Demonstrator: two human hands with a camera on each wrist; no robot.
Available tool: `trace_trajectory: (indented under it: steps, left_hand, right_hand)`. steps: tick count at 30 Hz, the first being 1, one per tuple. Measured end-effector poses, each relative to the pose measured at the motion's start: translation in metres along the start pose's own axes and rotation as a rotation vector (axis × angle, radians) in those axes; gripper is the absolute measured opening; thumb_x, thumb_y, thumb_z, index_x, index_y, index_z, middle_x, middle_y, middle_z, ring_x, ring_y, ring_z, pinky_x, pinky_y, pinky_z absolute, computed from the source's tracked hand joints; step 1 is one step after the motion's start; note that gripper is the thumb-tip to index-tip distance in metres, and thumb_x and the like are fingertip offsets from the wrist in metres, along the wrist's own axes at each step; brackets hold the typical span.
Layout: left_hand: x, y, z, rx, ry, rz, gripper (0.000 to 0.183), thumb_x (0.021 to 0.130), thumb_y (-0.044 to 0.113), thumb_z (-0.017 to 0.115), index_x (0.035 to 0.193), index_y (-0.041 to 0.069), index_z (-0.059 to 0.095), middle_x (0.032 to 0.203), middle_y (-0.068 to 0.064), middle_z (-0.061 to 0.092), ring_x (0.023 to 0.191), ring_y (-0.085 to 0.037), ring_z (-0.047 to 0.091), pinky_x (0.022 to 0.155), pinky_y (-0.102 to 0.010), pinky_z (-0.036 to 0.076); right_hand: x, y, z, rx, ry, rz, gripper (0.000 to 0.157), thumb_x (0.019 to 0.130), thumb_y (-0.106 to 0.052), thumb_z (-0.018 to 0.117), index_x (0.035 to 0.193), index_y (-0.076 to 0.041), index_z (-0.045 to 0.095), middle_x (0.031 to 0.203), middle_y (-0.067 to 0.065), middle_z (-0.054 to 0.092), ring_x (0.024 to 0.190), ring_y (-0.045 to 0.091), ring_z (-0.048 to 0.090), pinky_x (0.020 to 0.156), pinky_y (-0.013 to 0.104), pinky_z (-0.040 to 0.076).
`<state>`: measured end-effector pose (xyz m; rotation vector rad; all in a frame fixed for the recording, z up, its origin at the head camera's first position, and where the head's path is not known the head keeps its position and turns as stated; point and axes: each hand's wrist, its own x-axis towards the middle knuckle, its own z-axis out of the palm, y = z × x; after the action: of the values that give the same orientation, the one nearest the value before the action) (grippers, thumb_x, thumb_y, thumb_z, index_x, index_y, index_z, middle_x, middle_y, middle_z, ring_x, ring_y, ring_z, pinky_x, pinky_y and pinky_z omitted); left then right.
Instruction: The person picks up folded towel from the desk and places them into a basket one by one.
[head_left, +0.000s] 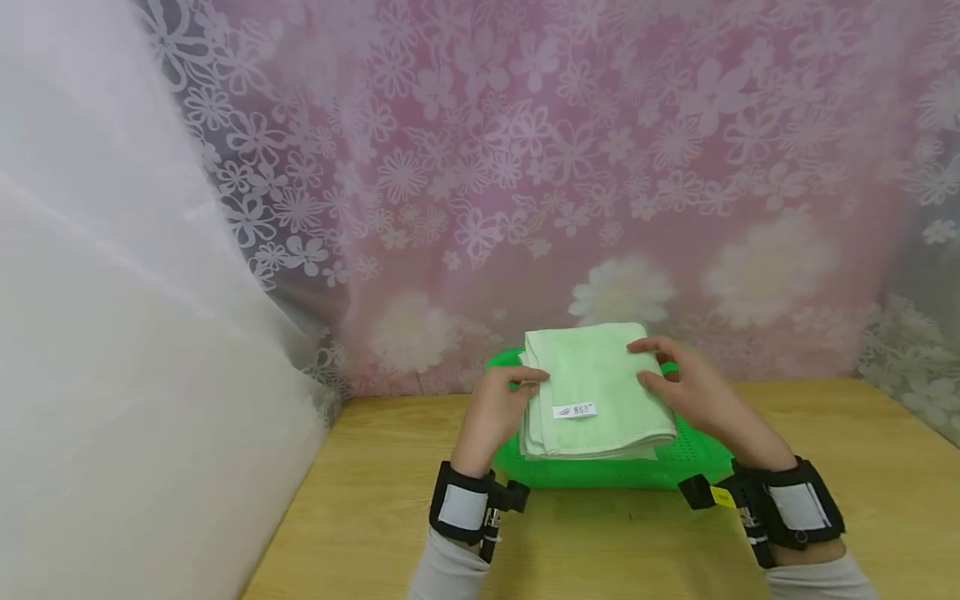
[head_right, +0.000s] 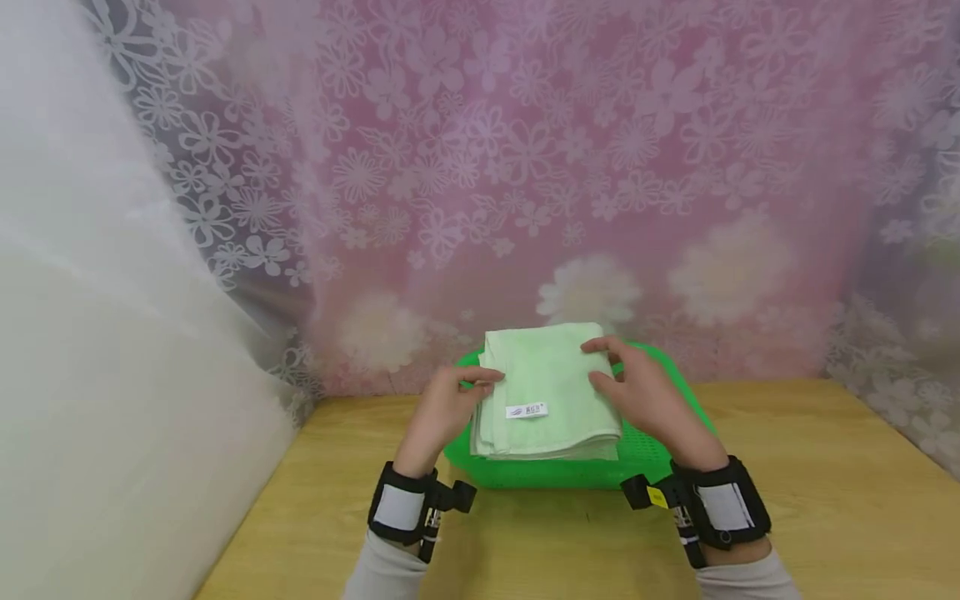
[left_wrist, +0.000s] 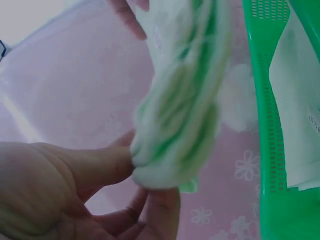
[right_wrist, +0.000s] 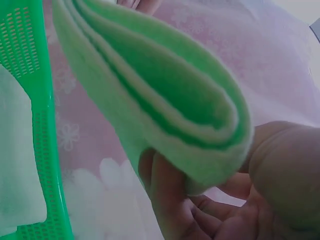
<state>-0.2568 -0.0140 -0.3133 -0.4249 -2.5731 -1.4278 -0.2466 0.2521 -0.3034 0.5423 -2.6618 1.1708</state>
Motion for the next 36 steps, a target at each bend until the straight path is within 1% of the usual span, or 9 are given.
trace_trajectory:
  steps: [3, 8, 13, 17, 19, 23, 26, 30, 36]
  left_hand:
    - [0.012, -0.007, 0.004, -0.046, 0.043, 0.009, 0.023, 0.096, 0.005, 0.065, 0.113, 0.013, 0.078, 0.133, -0.012, 0.062, 0.051, -0.011, 0.039, 0.047, -0.021, 0.031]
    - [0.024, -0.014, 0.008, -0.049, 0.118, 0.062, 0.023, 0.093, 0.006, 0.069, 0.113, 0.014, 0.078, 0.129, -0.012, 0.064, 0.067, -0.017, 0.055, 0.049, -0.023, 0.036]
    - [0.029, -0.017, 0.015, 0.016, 0.136, 0.081, 0.023, 0.092, 0.006, 0.071, 0.114, 0.010, 0.077, 0.119, -0.011, 0.064, 0.087, -0.023, 0.063, 0.066, -0.026, 0.050]
    - [0.031, -0.023, 0.023, 0.085, 0.103, 0.063, 0.026, 0.089, 0.004, 0.074, 0.115, 0.006, 0.076, 0.117, -0.012, 0.064, 0.087, -0.024, 0.065, 0.065, -0.025, 0.051]
    - [0.032, -0.027, 0.028, 0.122, 0.073, 0.050, 0.029, 0.087, 0.003, 0.076, 0.116, 0.006, 0.075, 0.119, -0.013, 0.064, 0.086, -0.023, 0.066, 0.062, -0.023, 0.050]
    - [0.033, -0.034, 0.035, 0.192, 0.021, 0.025, 0.036, 0.083, -0.001, 0.077, 0.118, 0.003, 0.074, 0.124, -0.015, 0.066, 0.086, -0.024, 0.067, 0.061, -0.024, 0.049]
    - [0.033, -0.040, 0.039, 0.248, -0.012, -0.004, 0.040, 0.081, -0.003, 0.079, 0.120, 0.001, 0.073, 0.125, -0.015, 0.067, 0.098, -0.030, 0.067, 0.067, -0.029, 0.053]
    - [0.034, -0.046, 0.041, 0.286, -0.041, -0.030, 0.043, 0.077, -0.007, 0.079, 0.119, 0.000, 0.072, 0.125, -0.016, 0.067, 0.119, -0.034, 0.060, 0.080, -0.037, 0.056]
    - [0.034, -0.052, 0.038, 0.308, -0.059, -0.032, 0.046, 0.075, -0.014, 0.076, 0.120, -0.003, 0.071, 0.125, -0.018, 0.066, 0.122, -0.035, 0.057, 0.085, -0.040, 0.055]
  right_hand:
    - [0.008, 0.005, 0.000, 0.017, -0.004, 0.026, 0.043, 0.103, -0.015, 0.056, 0.144, -0.009, 0.047, 0.147, 0.030, 0.039, 0.117, 0.049, 0.055, 0.079, 0.041, 0.051]
    - [0.015, 0.013, 0.002, 0.027, -0.002, 0.051, 0.039, 0.103, -0.013, 0.055, 0.141, -0.009, 0.049, 0.148, 0.029, 0.038, 0.117, 0.048, 0.053, 0.082, 0.043, 0.050]
    - [0.019, 0.024, 0.008, -0.006, -0.006, 0.047, 0.034, 0.102, -0.013, 0.057, 0.136, -0.012, 0.056, 0.138, 0.021, 0.048, 0.089, 0.028, 0.060, 0.064, 0.033, 0.044]
    - [0.026, 0.038, 0.019, -0.072, -0.030, 0.025, 0.037, 0.100, -0.011, 0.059, 0.138, -0.009, 0.057, 0.123, 0.018, 0.057, 0.061, 0.014, 0.047, 0.050, 0.028, 0.036]
    - [0.029, 0.045, 0.026, -0.083, -0.064, 0.029, 0.041, 0.100, -0.010, 0.059, 0.140, -0.007, 0.055, 0.125, 0.021, 0.056, 0.056, 0.014, 0.041, 0.049, 0.028, 0.035]
    - [0.031, 0.054, 0.040, -0.092, -0.135, 0.051, 0.047, 0.098, -0.009, 0.060, 0.144, -0.004, 0.051, 0.142, 0.029, 0.046, 0.072, 0.022, 0.053, 0.056, 0.031, 0.039]
    - [0.031, 0.057, 0.047, -0.099, -0.178, 0.060, 0.052, 0.096, -0.008, 0.063, 0.145, -0.002, 0.049, 0.145, 0.032, 0.043, 0.084, 0.024, 0.055, 0.064, 0.034, 0.040]
    - [0.031, 0.060, 0.052, -0.095, -0.194, 0.069, 0.056, 0.093, -0.002, 0.064, 0.145, 0.002, 0.047, 0.144, 0.034, 0.043, 0.063, 0.018, 0.043, 0.062, 0.034, 0.037]
    - [0.032, 0.060, 0.053, -0.108, -0.188, 0.075, 0.057, 0.091, 0.003, 0.062, 0.146, 0.003, 0.046, 0.146, 0.037, 0.039, 0.054, 0.015, 0.034, 0.059, 0.033, 0.035]
